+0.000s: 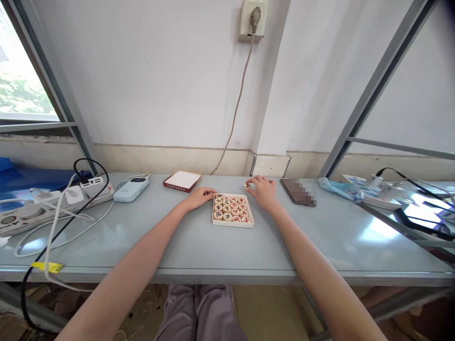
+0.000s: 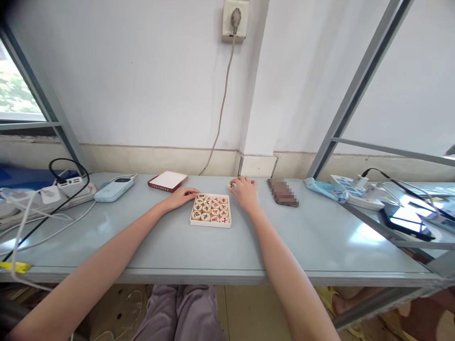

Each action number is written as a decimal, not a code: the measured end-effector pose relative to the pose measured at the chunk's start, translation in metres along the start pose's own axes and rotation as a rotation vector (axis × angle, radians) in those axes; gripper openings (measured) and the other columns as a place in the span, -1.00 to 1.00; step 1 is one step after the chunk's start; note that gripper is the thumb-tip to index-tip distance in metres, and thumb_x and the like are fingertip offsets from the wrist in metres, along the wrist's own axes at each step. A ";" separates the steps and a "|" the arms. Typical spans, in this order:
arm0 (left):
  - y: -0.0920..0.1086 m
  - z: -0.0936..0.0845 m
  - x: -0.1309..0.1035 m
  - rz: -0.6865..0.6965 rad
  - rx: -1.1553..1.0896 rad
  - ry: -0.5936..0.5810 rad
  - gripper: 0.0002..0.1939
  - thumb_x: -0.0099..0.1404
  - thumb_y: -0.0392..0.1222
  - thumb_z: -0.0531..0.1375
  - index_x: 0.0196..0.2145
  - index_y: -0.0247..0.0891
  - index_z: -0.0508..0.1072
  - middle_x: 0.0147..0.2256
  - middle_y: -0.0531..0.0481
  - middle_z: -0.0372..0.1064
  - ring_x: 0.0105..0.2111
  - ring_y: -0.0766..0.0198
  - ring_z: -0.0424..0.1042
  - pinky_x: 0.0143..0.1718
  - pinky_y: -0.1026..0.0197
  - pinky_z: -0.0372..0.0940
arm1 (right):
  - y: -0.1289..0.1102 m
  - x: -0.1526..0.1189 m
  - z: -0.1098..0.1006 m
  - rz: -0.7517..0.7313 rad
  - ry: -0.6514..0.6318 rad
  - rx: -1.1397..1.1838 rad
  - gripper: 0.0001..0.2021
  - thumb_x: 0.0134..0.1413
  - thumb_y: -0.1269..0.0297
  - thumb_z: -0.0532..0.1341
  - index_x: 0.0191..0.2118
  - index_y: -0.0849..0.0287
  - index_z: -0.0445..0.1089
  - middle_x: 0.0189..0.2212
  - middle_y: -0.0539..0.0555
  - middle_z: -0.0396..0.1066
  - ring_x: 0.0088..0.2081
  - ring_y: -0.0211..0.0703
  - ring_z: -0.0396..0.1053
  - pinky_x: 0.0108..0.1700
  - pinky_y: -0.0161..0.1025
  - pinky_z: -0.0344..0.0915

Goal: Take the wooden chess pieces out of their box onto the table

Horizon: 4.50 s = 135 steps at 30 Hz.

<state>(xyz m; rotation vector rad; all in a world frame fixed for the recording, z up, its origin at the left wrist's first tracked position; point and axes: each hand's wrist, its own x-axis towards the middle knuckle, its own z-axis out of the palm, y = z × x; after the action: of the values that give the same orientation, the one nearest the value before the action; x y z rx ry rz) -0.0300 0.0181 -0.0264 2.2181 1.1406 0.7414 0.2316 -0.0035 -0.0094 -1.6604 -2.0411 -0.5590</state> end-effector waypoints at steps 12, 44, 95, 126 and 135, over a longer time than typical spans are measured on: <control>0.002 0.000 -0.001 -0.002 0.005 0.005 -0.61 0.20 0.02 0.01 -0.19 -0.23 0.48 -0.19 -0.02 0.44 -0.22 0.21 0.36 -0.16 0.24 0.22 | 0.017 -0.007 0.010 -0.013 -0.067 -0.210 -0.70 0.11 0.33 -0.01 -0.25 0.12 0.47 -0.01 0.18 0.29 -0.05 0.08 0.12 -0.06 0.10 -0.07; 0.000 0.000 0.000 0.004 -0.018 -0.003 -0.61 0.20 0.02 0.02 -0.18 -0.24 0.47 -0.13 -0.03 0.41 -0.14 0.17 0.33 -0.09 0.22 0.19 | -0.038 -0.002 -0.019 -0.255 -0.472 0.562 -0.72 -0.06 0.08 0.20 -0.18 -0.01 0.41 -0.09 0.02 0.28 0.02 -0.07 0.15 0.06 -0.10 0.03; 0.000 0.001 0.001 0.004 0.050 0.010 -0.62 0.23 0.01 0.00 -0.21 -0.25 0.48 -0.20 -0.03 0.44 -0.22 0.21 0.35 -0.18 0.26 0.21 | -0.022 0.004 -0.040 -0.058 -0.488 0.546 -0.65 -0.13 0.02 0.21 -0.20 0.06 0.42 -0.14 0.07 0.35 -0.15 -0.06 0.27 -0.13 -0.16 0.18; -0.003 0.003 0.001 0.043 0.009 0.014 -0.61 0.22 0.03 -0.01 -0.23 -0.25 0.48 -0.18 -0.04 0.43 -0.19 0.19 0.34 -0.11 0.23 0.19 | -0.051 -0.004 -0.052 -0.391 -0.894 0.926 -0.69 -0.12 0.10 0.26 -0.22 0.12 0.43 -0.27 -0.01 0.37 -0.28 -0.27 0.28 -0.26 -0.34 0.19; -0.001 0.002 0.001 0.034 0.009 0.002 -0.58 0.22 0.06 -0.02 -0.22 -0.26 0.47 -0.18 -0.04 0.43 -0.20 0.19 0.35 -0.13 0.22 0.20 | -0.046 -0.003 -0.058 -0.327 -0.892 0.822 -0.64 -0.21 0.07 0.29 -0.24 0.13 0.42 -0.42 -0.03 0.33 -0.42 -0.31 0.21 -0.43 -0.37 0.14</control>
<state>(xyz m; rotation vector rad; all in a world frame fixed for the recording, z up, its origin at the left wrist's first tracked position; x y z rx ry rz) -0.0290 0.0195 -0.0281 2.2496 1.1118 0.7543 0.1925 -0.0475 0.0345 -1.1181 -2.5879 1.0127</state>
